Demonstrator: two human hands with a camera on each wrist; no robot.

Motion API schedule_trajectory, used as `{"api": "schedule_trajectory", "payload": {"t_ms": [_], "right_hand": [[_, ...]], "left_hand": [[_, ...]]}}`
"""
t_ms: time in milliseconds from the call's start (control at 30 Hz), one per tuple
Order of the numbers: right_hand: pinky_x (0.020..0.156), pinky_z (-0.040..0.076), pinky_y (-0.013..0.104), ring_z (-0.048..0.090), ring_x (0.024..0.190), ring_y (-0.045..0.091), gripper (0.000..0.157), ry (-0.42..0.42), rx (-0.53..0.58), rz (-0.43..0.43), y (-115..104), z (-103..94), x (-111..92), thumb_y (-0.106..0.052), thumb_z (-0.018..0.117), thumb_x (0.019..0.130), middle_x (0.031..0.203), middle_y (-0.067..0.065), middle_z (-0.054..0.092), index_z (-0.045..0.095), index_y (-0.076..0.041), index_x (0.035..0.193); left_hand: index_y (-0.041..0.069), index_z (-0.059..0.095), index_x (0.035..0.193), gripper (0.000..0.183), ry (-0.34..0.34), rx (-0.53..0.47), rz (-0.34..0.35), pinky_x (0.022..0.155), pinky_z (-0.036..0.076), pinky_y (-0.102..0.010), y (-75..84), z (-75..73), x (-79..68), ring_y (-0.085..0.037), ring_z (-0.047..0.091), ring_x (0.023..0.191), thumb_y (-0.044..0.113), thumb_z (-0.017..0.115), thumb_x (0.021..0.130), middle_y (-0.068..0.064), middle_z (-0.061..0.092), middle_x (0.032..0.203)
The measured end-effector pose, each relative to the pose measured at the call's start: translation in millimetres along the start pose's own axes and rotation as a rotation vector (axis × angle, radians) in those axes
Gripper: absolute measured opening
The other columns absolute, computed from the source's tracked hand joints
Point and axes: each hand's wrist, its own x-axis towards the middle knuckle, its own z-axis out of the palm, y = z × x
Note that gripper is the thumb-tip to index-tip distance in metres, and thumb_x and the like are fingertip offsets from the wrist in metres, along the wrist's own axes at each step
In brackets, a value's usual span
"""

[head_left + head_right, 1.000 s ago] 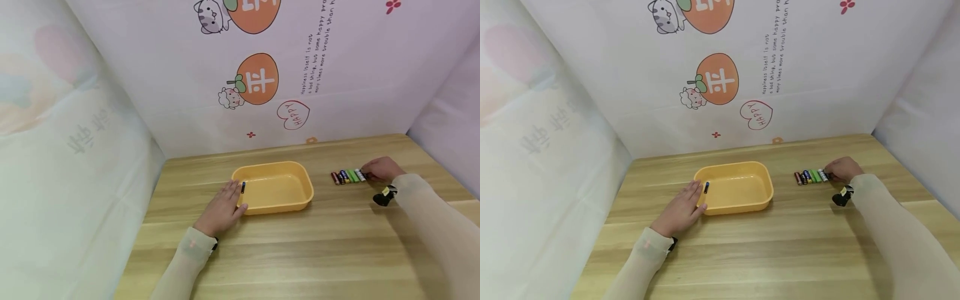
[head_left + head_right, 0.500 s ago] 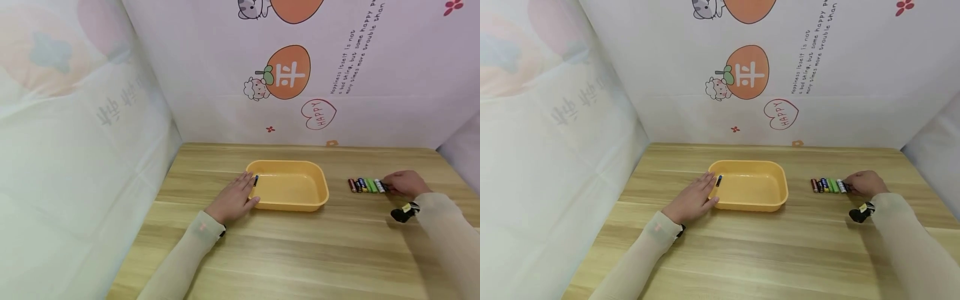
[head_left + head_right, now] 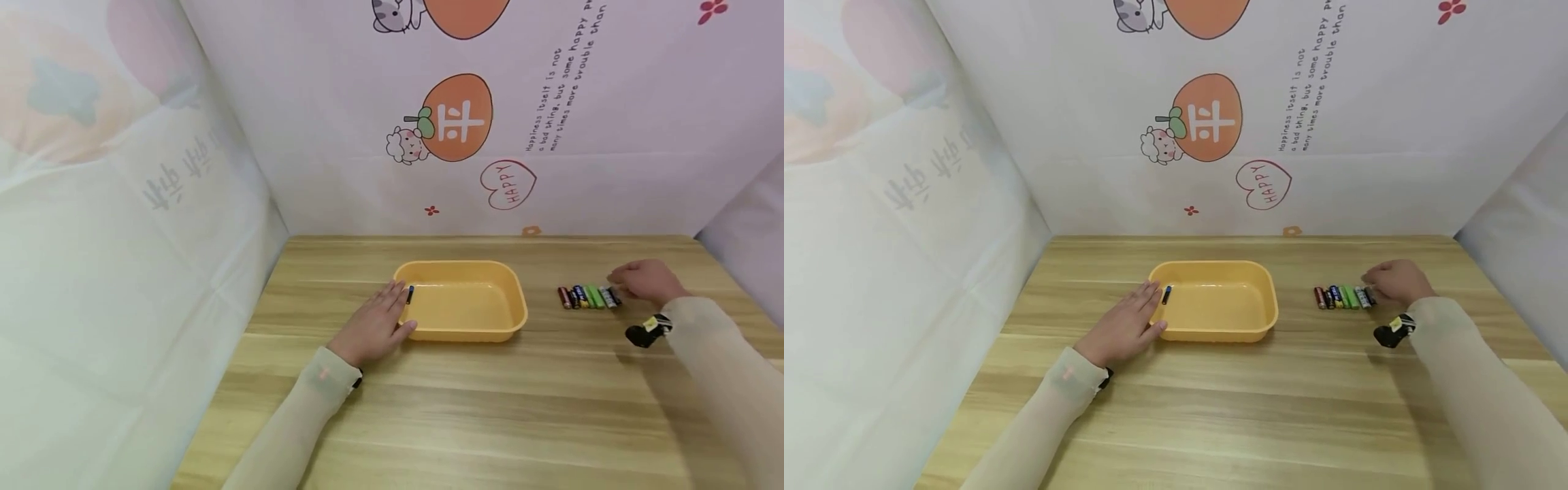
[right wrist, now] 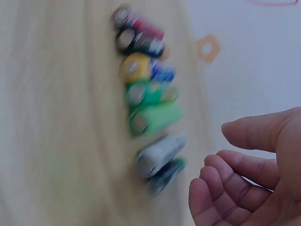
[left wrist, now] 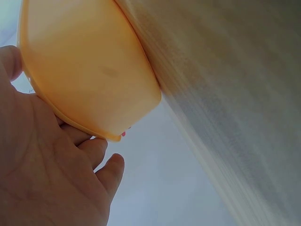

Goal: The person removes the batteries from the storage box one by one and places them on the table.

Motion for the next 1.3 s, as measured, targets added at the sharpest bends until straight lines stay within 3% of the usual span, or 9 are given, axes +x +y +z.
{"api": "schedule_trajectory", "payload": {"t_ms": [100, 233, 567, 967, 1300], "right_hand": [[0.084, 0.054, 0.040, 0.055, 0.112, 0.045, 0.061, -0.006, 0.065, -0.027, -22, 4.4, 2, -0.032, 0.044, 0.104, 0.132, 0.038, 0.047, 0.038, 0.019, 0.138], [0.089, 0.052, 0.039, 0.046, 0.121, 0.048, 0.064, -0.036, 0.084, -0.056, -53, 7.5, 4, -0.037, 0.044, 0.104, 0.139, 0.038, 0.040, 0.035, 0.014, 0.142], [0.083, 0.055, 0.033, 0.056, 0.113, 0.040, 0.055, -0.036, 0.091, -0.112, -105, 12.6, 9, -0.030, 0.043, 0.105, 0.137, 0.036, 0.044, 0.041, 0.013, 0.140], [0.083, 0.054, 0.032, 0.055, 0.110, 0.035, 0.049, -0.046, 0.174, -0.110, -137, 35.1, 24, -0.025, 0.050, 0.103, 0.135, 0.029, 0.047, 0.046, 0.009, 0.138], [0.084, 0.054, 0.039, 0.061, 0.096, 0.026, 0.041, -0.055, 0.203, -0.135, -151, 65.2, 30, -0.015, 0.058, 0.099, 0.127, 0.027, 0.054, 0.053, 0.010, 0.131]], "left_hand": [[-0.001, 0.020, 0.153, 0.078, -0.007, 0.011, -0.005, 0.117, 0.009, -0.037, -0.7, -3.0, -0.5, -0.026, 0.006, 0.148, 0.057, 0.019, 0.103, -0.014, 0.014, 0.161], [-0.001, 0.021, 0.153, 0.078, -0.007, 0.026, -0.004, 0.117, 0.009, -0.037, -1.9, -3.9, -0.3, -0.026, 0.006, 0.148, 0.057, 0.019, 0.102, -0.014, 0.016, 0.160], [-0.001, 0.021, 0.154, 0.079, -0.004, 0.032, -0.001, 0.117, 0.010, -0.038, -2.6, -1.8, 2.3, -0.026, 0.006, 0.147, 0.059, 0.016, 0.102, -0.014, 0.015, 0.160], [0.000, 0.019, 0.154, 0.078, -0.017, 0.033, -0.016, 0.117, 0.011, -0.041, -0.8, -4.6, 0.5, -0.027, 0.004, 0.148, 0.058, 0.017, 0.102, -0.013, 0.012, 0.161], [-0.002, 0.022, 0.153, 0.078, 0.001, 0.032, -0.001, 0.117, 0.014, -0.041, 6.8, -1.5, -0.3, -0.029, 0.009, 0.147, 0.057, 0.019, 0.103, -0.016, 0.016, 0.160]]}}
